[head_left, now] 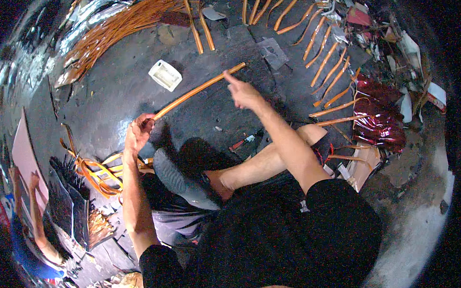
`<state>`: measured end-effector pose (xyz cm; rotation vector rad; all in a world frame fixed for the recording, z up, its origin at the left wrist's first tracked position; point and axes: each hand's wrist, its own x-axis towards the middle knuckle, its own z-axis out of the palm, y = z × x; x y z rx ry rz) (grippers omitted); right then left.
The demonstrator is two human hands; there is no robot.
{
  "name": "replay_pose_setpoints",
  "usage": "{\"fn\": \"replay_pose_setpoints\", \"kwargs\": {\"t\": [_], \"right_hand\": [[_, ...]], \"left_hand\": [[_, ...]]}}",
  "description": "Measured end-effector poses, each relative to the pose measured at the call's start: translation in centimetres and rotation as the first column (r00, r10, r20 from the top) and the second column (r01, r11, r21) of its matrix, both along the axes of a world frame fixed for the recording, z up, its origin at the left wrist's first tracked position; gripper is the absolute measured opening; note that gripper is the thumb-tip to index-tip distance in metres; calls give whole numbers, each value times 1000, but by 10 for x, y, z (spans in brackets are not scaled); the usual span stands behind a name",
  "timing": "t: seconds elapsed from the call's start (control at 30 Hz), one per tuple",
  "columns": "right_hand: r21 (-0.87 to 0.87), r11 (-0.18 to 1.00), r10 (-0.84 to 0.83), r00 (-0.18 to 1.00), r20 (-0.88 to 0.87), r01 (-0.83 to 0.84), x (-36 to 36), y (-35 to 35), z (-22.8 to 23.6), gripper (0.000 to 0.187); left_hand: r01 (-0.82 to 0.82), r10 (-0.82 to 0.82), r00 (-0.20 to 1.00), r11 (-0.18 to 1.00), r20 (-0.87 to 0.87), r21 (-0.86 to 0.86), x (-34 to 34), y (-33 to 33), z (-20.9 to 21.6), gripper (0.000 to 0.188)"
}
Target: The person sits on the floor and repeatedly picks up thin bamboo sticks, rubs them against a white rectangular block, and places them aside. The person handles the sticks one by one in a repetitive cycle.
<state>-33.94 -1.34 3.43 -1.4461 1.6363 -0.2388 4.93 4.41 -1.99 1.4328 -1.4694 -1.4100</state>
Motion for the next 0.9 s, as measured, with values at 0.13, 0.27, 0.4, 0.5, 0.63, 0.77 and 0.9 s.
{"fn": "replay_pose_setpoints", "kwargs": {"t": [0.13,0.27,0.4,0.5,0.63,0.77,0.9], "right_hand": [[-182,889,392,903,-175,-421,95,28,-29,58],[-637,719,372,928,14,-279,146,33,-48,47],[-714,620,204,946,-253,-325,136,-11,12,35],[-708,418,248,821,-514,-570,133,-47,11,34],[-690,310,272,756,-596,-655,128,-69,-8,30],[-841,481,242,959,-145,-248,104,-43,14,29],[-675,734,47,987,153,69,55,0,2,54]], "left_hand": [[4,-5,999,999,42,35,0,-1,1,18],[46,-36,959,998,280,-30,-10,-2,19,19],[85,-35,900,992,434,-96,-10,-5,19,20],[65,-12,923,990,384,-127,-13,-8,18,21],[63,-12,929,990,369,-126,-13,-9,10,22],[39,-30,975,999,221,-37,0,-7,7,25],[95,-42,972,971,231,-221,-1,-14,6,20]]}}
